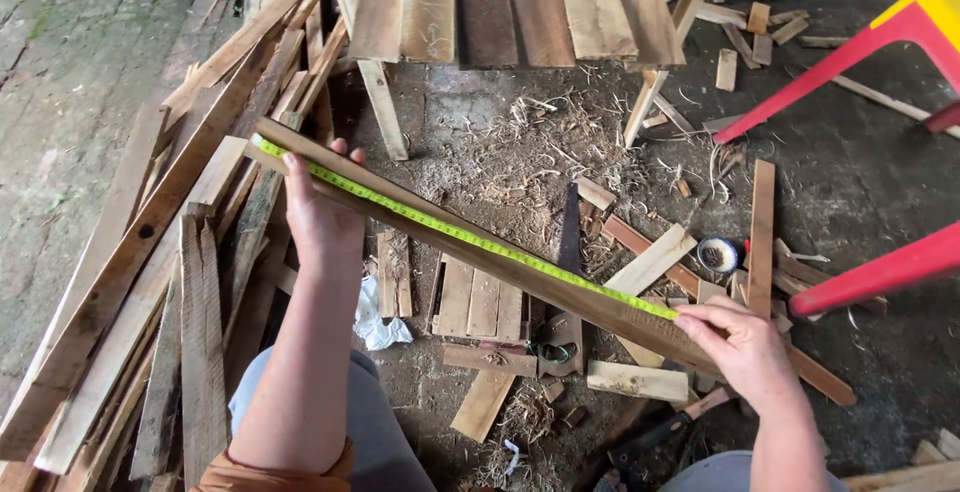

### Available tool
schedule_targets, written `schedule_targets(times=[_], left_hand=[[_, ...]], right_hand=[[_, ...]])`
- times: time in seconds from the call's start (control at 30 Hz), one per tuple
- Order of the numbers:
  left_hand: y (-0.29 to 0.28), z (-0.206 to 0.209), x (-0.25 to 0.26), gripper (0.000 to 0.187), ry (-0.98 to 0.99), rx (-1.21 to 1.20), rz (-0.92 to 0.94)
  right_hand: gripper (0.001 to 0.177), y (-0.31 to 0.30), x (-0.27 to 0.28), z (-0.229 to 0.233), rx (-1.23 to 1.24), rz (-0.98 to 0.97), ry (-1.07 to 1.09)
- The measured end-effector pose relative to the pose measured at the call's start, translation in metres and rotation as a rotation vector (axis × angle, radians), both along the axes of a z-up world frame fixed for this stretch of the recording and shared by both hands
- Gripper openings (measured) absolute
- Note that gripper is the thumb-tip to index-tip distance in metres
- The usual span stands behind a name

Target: Measuring various wooden planks and scraps using a tape measure on a workshop floor

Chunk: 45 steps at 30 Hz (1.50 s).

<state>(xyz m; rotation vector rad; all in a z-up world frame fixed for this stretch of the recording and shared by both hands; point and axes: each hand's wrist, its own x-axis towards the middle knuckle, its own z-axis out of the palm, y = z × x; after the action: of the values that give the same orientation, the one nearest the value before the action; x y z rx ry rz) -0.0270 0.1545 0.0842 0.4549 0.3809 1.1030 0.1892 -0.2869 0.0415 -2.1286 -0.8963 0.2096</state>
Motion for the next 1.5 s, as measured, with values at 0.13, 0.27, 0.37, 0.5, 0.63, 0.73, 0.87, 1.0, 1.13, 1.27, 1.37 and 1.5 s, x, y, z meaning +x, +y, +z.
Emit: schedule_targets(times=[0.13,0.27,0.37,0.5,0.63,0.73,0.87,1.0,1.13,1.27,1.37,1.5], left_hand=[[0.0,-0.001,-0.001,0.057,-0.037,-0.031,0.009],[-0.003,-0.002,0.0,0.052,-0.026,-0.024,0.032],[-0.003,-0.004,0.002,0.053,-0.065,0.007,0.034],[0.004,-0.009,0.001,0.051,-0.058,-0.005,0.038],[0.002,-0.012,0.001,0.043,0.0,0.022,0.029],[-0.001,-0.007,0.001,0.039,0.016,-0.007,0.045],[0.004,0.002,-0.006,0.054,0.024,0.043,0.071],[0.005,0.014,-0.014,0.051,-0.013,-0.012,0.115],[0.012,0.005,-0.019,0.057,-0.026,-0.024,0.136],[0.013,0.007,-0.018,0.055,-0.078,-0.07,0.144],[0.014,0.003,-0.018,0.057,-0.081,-0.093,0.149],[0.017,-0.004,-0.017,0.057,-0.063,-0.064,0.139]], right_hand=[[0.015,-0.017,0.013,-0.014,-0.012,-0.105,0.215],[0.009,-0.01,-0.001,-0.004,-0.147,-0.148,0.148],[0.011,-0.018,-0.005,-0.007,-0.025,-0.167,0.049],[0.016,-0.054,0.01,-0.031,0.279,-0.095,0.259],[0.028,-0.074,0.01,-0.026,0.139,-0.188,0.325],[0.026,-0.073,-0.003,-0.003,-0.117,-0.389,0.194],[0.029,-0.13,0.03,-0.019,-0.171,-0.372,0.073],[0.029,-0.144,0.058,-0.027,0.106,-0.288,0.328],[0.036,-0.159,0.09,-0.049,0.178,-0.125,0.479],[0.036,-0.15,0.082,-0.052,0.296,-0.111,0.489],[0.032,-0.131,0.067,-0.034,0.325,-0.138,0.434],[0.021,-0.114,0.067,-0.037,0.146,-0.321,0.473]])
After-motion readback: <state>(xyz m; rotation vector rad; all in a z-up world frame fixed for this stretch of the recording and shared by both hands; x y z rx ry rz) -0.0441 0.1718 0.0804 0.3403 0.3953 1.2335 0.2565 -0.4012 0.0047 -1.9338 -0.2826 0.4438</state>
